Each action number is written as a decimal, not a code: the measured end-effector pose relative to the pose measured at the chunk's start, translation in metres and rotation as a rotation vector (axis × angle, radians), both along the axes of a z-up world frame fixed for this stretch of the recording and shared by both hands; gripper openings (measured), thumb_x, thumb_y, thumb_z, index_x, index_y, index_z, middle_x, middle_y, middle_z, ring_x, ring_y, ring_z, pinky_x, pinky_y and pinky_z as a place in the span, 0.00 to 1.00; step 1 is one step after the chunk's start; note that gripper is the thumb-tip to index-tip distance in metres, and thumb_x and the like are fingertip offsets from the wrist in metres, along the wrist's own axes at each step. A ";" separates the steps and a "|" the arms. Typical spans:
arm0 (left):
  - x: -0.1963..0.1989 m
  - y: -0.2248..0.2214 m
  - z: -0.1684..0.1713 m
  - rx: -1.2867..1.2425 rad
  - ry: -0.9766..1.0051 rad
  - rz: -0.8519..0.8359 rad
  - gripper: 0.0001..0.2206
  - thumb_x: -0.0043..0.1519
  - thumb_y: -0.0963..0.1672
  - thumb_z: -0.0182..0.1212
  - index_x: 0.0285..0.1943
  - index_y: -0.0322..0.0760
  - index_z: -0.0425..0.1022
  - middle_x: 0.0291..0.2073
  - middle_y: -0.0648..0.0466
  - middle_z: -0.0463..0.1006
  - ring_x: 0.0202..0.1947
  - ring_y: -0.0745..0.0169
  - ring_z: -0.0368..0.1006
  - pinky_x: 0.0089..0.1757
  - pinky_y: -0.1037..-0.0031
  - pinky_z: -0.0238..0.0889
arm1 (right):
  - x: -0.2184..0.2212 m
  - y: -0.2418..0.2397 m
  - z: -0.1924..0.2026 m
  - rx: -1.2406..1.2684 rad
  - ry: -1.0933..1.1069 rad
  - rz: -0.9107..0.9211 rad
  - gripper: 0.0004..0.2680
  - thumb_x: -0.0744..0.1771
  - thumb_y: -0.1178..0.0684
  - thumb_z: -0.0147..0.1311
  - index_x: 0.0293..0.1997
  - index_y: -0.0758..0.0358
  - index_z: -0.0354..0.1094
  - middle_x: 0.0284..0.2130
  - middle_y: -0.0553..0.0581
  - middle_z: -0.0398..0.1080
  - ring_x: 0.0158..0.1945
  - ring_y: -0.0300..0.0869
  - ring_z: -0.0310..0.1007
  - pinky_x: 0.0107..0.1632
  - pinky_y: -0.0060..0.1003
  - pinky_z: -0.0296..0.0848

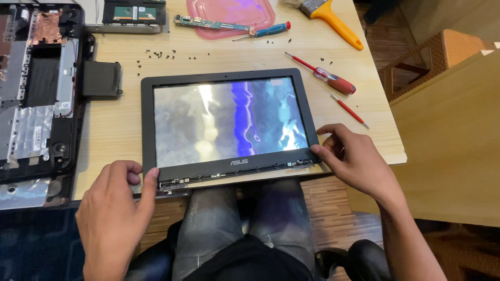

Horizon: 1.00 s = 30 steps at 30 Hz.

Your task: The person uses a red screwdriver to remove screws from the bottom edge of a laptop screen assembly. After removing the screws, the person lifts the screen assembly, flips it over to show the front, and then places it back on the table.

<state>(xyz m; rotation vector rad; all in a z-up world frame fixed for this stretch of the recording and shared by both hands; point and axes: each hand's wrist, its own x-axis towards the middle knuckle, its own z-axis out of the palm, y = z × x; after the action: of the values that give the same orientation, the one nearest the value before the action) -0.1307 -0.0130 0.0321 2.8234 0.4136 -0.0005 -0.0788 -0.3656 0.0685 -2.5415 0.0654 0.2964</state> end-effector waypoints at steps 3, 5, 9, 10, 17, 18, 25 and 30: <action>-0.002 -0.005 -0.002 -0.036 -0.030 0.038 0.13 0.64 0.53 0.52 0.44 0.45 0.71 0.36 0.60 0.75 0.40 0.52 0.72 0.35 0.56 0.64 | 0.001 0.009 0.000 -0.073 0.025 -0.023 0.13 0.65 0.44 0.51 0.50 0.57 0.64 0.20 0.48 0.72 0.26 0.39 0.70 0.35 0.34 0.64; -0.003 -0.010 -0.002 -0.081 -0.065 0.103 0.13 0.63 0.53 0.54 0.45 0.44 0.72 0.38 0.57 0.76 0.41 0.49 0.73 0.38 0.53 0.63 | 0.001 0.016 0.001 -0.268 0.113 -0.085 0.12 0.66 0.39 0.44 0.46 0.52 0.61 0.28 0.46 0.73 0.34 0.48 0.71 0.37 0.44 0.62; 0.000 -0.013 0.002 -0.196 0.012 0.226 0.14 0.63 0.53 0.53 0.46 0.46 0.72 0.37 0.59 0.76 0.43 0.51 0.72 0.42 0.54 0.62 | 0.002 0.015 -0.001 -0.199 0.160 -0.158 0.09 0.67 0.41 0.43 0.40 0.52 0.61 0.24 0.48 0.69 0.31 0.45 0.65 0.37 0.41 0.59; -0.001 -0.010 -0.002 -0.276 -0.084 0.186 0.13 0.64 0.51 0.56 0.47 0.41 0.72 0.35 0.56 0.75 0.37 0.55 0.71 0.43 0.59 0.61 | 0.002 0.011 -0.005 -0.133 0.124 -0.148 0.09 0.67 0.42 0.45 0.39 0.54 0.60 0.23 0.49 0.66 0.30 0.43 0.63 0.35 0.40 0.58; -0.002 -0.002 0.001 -0.586 -0.189 0.264 0.13 0.66 0.48 0.58 0.51 0.36 0.69 0.36 0.53 0.76 0.35 0.63 0.69 0.41 0.73 0.61 | 0.000 -0.004 -0.015 0.427 0.072 -0.182 0.07 0.68 0.49 0.51 0.35 0.56 0.57 0.23 0.46 0.50 0.27 0.33 0.46 0.31 0.29 0.48; -0.002 -0.001 -0.001 -0.587 -0.192 0.265 0.13 0.66 0.48 0.58 0.51 0.36 0.69 0.36 0.53 0.76 0.35 0.63 0.69 0.41 0.73 0.61 | 0.001 -0.003 -0.015 0.426 0.070 -0.180 0.07 0.68 0.49 0.51 0.35 0.56 0.57 0.23 0.46 0.50 0.27 0.33 0.46 0.31 0.29 0.48; 0.000 -0.004 0.007 -1.041 -0.260 0.333 0.10 0.69 0.43 0.52 0.55 0.37 0.59 0.28 0.44 0.73 0.28 0.61 0.71 0.40 0.74 0.64 | -0.002 0.003 -0.018 0.787 0.151 -0.305 0.07 0.67 0.51 0.52 0.38 0.58 0.55 0.20 0.50 0.49 0.21 0.37 0.51 0.26 0.30 0.55; 0.003 0.000 -0.002 -1.077 -0.300 0.279 0.11 0.69 0.41 0.51 0.59 0.36 0.59 0.30 0.43 0.72 0.25 0.60 0.70 0.38 0.75 0.65 | -0.002 0.001 -0.022 0.899 0.107 -0.177 0.09 0.67 0.56 0.49 0.49 0.62 0.56 0.17 0.54 0.57 0.18 0.39 0.58 0.30 0.35 0.62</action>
<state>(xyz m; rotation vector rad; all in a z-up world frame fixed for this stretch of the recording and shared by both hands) -0.1275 -0.0132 0.0303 1.6639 0.5226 0.1933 -0.0806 -0.3645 0.0467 -1.6171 0.1574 0.3024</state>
